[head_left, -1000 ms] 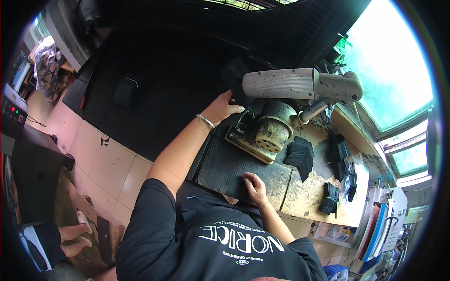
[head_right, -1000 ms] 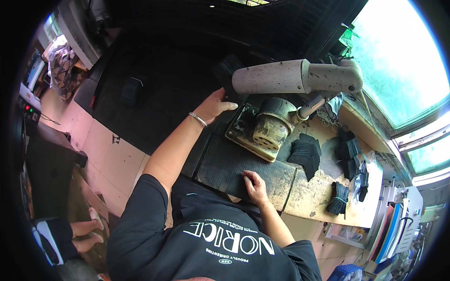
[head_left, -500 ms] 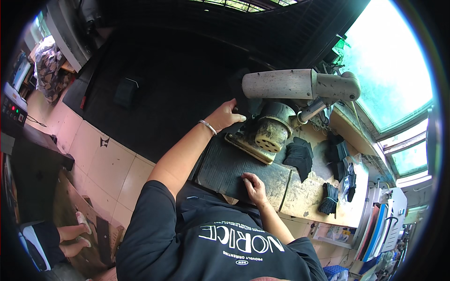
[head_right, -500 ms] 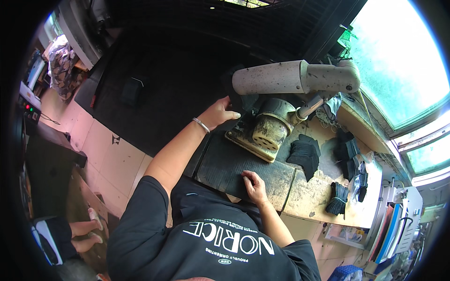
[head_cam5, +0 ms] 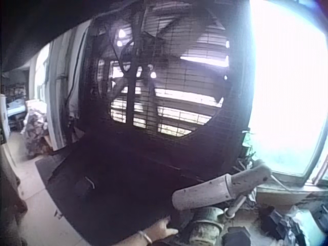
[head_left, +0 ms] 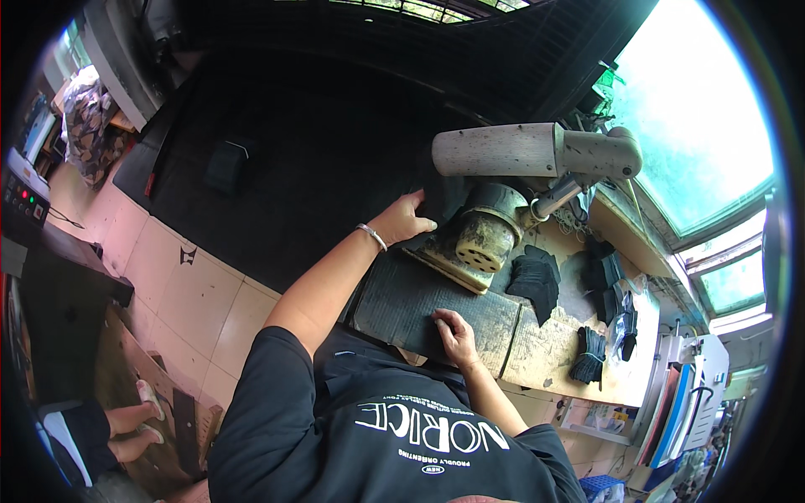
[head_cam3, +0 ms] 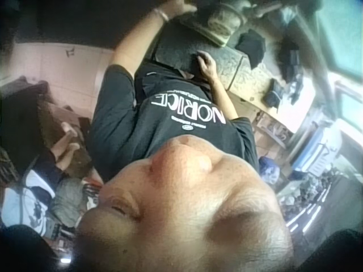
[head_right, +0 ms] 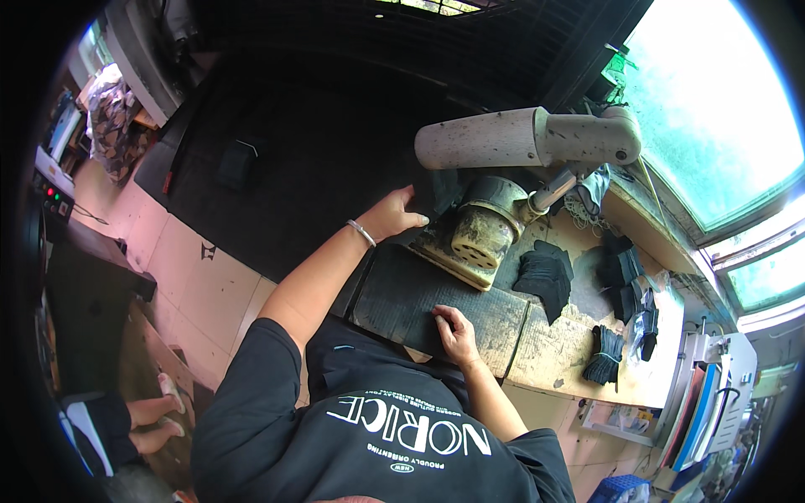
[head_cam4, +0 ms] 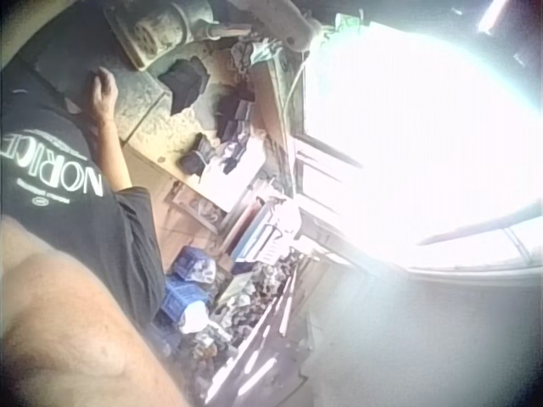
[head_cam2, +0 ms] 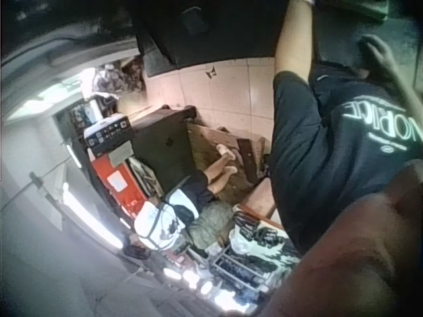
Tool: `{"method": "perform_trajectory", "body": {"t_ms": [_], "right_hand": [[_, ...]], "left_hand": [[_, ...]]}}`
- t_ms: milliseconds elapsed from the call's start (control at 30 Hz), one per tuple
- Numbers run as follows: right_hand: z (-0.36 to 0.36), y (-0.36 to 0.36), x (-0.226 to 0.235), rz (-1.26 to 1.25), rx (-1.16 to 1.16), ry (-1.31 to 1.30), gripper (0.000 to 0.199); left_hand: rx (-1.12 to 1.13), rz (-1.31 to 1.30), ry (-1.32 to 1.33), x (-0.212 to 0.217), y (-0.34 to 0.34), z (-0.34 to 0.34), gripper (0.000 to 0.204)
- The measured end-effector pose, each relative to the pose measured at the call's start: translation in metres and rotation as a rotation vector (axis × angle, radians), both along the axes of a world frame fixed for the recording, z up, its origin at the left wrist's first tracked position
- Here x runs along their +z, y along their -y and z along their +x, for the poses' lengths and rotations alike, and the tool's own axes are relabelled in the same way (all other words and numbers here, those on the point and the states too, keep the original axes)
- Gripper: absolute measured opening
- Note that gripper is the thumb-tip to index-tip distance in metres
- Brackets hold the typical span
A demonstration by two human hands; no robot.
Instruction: Manually feed and grind the edges of black shoe upper components using a specialized industrial machine.
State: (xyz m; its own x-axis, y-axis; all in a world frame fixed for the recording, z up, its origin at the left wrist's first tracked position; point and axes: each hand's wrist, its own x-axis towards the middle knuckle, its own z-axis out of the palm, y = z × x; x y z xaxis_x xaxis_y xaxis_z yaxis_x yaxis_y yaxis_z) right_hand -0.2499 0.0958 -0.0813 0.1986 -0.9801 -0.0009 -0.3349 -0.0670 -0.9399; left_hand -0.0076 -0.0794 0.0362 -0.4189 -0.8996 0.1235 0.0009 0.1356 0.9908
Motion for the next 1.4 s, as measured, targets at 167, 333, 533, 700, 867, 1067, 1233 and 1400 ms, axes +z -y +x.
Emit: {"method": "perform_trajectory", "body": {"t_ms": [167,333,533,700,867,1067,1233,1400], "right_hand": [[-0.001,0.0,0.002,-0.007,-0.002,-0.006,0.019],[-0.001,0.0,0.001,-0.009,0.007,-0.008,0.019],[-0.001,0.0,0.001,0.001,0.003,-0.001,0.019],[-0.001,0.0,0.003,0.017,0.01,0.007,0.02],[-0.001,0.0,0.001,0.016,-0.001,0.006,0.02],[-0.001,0.0,0.0,0.026,-0.008,0.023,0.02],[0.0,0.0,0.001,0.016,-0.002,0.007,0.019],[0.0,0.0,-0.001,0.007,-0.006,0.011,0.019]], "left_hand": [[-0.004,0.057,-0.066,0.004,-0.003,-0.001,0.052],[0.024,0.106,-0.136,0.0,0.004,0.001,0.05],[0.071,0.134,-0.23,0.006,0.01,0.007,0.05],[0.158,0.073,-0.344,0.016,0.014,0.008,0.047],[0.158,0.114,-0.415,0.02,0.02,0.017,0.053],[0.137,0.129,-0.436,0.025,0.018,0.023,0.059],[0.093,0.169,-0.426,0.021,0.015,0.021,0.059],[0.088,0.135,-0.388,0.013,0.012,0.014,0.05]]}}
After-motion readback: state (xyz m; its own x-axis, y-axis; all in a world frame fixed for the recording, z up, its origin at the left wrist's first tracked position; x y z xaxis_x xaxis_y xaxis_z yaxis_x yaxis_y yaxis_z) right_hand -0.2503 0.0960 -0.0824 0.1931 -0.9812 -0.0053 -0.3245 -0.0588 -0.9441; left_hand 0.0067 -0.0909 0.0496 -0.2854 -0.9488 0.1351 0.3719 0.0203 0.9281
